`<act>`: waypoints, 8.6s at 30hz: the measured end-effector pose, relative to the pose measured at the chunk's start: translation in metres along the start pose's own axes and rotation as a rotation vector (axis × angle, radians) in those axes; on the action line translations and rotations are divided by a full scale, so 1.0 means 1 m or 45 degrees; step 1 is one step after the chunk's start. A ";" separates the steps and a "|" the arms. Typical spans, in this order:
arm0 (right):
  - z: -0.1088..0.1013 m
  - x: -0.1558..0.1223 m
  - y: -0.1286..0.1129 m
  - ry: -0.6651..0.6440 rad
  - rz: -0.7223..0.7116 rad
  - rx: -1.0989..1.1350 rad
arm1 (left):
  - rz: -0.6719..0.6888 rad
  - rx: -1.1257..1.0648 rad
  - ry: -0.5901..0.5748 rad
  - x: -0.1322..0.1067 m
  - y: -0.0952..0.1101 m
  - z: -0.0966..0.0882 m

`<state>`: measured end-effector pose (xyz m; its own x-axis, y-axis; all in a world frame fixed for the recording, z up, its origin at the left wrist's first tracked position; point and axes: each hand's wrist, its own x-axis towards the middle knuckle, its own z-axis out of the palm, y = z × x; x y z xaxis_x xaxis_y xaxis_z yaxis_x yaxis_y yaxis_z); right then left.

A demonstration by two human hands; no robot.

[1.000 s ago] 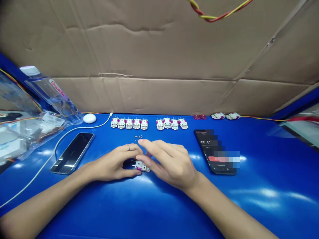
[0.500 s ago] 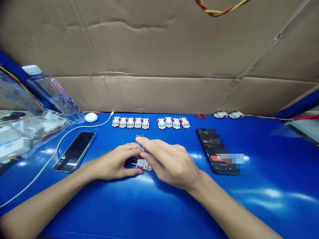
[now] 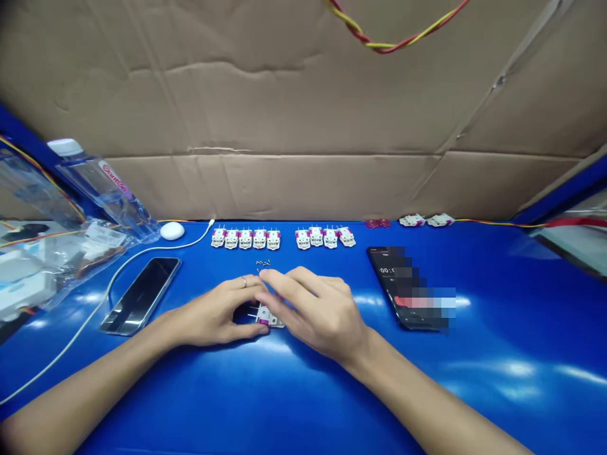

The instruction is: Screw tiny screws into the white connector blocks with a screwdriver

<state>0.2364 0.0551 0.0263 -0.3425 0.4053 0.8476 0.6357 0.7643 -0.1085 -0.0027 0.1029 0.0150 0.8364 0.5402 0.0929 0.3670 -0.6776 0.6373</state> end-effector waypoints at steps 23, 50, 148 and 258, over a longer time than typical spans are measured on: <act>0.010 -0.014 0.021 0.042 0.433 0.306 | -0.048 0.422 -0.071 0.000 0.002 -0.022; 0.019 -0.022 0.024 -0.123 0.030 0.120 | 0.100 0.092 -0.021 -0.004 -0.012 -0.028; -0.005 -0.009 0.009 -0.084 0.089 0.303 | 0.137 -0.073 0.110 0.001 -0.008 -0.029; 0.009 -0.011 -0.003 -0.130 -0.065 0.246 | 0.388 0.429 0.082 -0.001 -0.013 -0.009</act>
<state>0.2320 0.0535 0.0127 -0.4454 0.4050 0.7985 0.4749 0.8629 -0.1728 -0.0124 0.1159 0.0135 0.9036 0.3139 0.2916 0.2292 -0.9292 0.2898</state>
